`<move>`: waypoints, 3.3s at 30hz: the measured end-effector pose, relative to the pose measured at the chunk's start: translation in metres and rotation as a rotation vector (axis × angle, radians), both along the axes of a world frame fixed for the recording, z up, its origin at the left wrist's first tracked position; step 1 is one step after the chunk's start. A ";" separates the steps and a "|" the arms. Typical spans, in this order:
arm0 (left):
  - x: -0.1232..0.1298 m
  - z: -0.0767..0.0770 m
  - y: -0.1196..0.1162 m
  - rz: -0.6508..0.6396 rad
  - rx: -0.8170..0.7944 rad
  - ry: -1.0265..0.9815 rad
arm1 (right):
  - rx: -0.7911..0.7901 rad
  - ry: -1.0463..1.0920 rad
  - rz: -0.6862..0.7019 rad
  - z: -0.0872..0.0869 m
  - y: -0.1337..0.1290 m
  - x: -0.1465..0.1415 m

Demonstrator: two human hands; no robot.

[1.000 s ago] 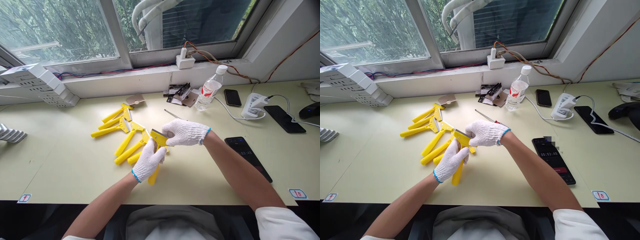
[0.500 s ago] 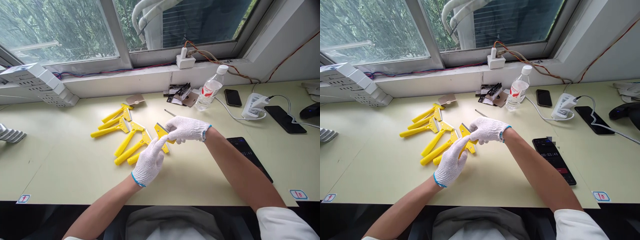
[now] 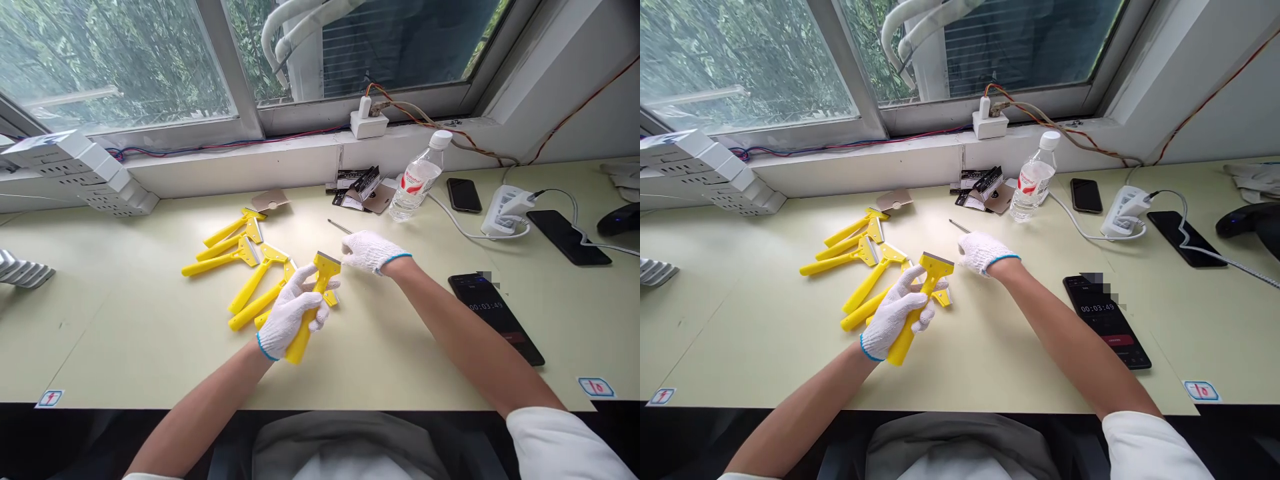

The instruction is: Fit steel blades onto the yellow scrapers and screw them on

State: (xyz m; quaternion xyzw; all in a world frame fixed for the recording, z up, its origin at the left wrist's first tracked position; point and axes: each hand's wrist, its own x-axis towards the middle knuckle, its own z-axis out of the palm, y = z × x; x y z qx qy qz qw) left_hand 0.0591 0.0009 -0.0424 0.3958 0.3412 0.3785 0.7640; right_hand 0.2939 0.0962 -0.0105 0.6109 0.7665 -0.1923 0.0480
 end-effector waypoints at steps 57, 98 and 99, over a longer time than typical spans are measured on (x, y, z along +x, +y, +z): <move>0.001 -0.012 0.010 0.129 -0.006 -0.047 | 0.578 0.126 0.154 0.009 -0.066 -0.073; -0.005 -0.011 0.008 -0.067 -0.053 -0.086 | 0.184 0.383 0.039 0.043 -0.040 -0.022; -0.005 -0.009 0.008 -0.081 -0.067 -0.097 | 0.162 0.394 0.055 0.042 -0.039 -0.021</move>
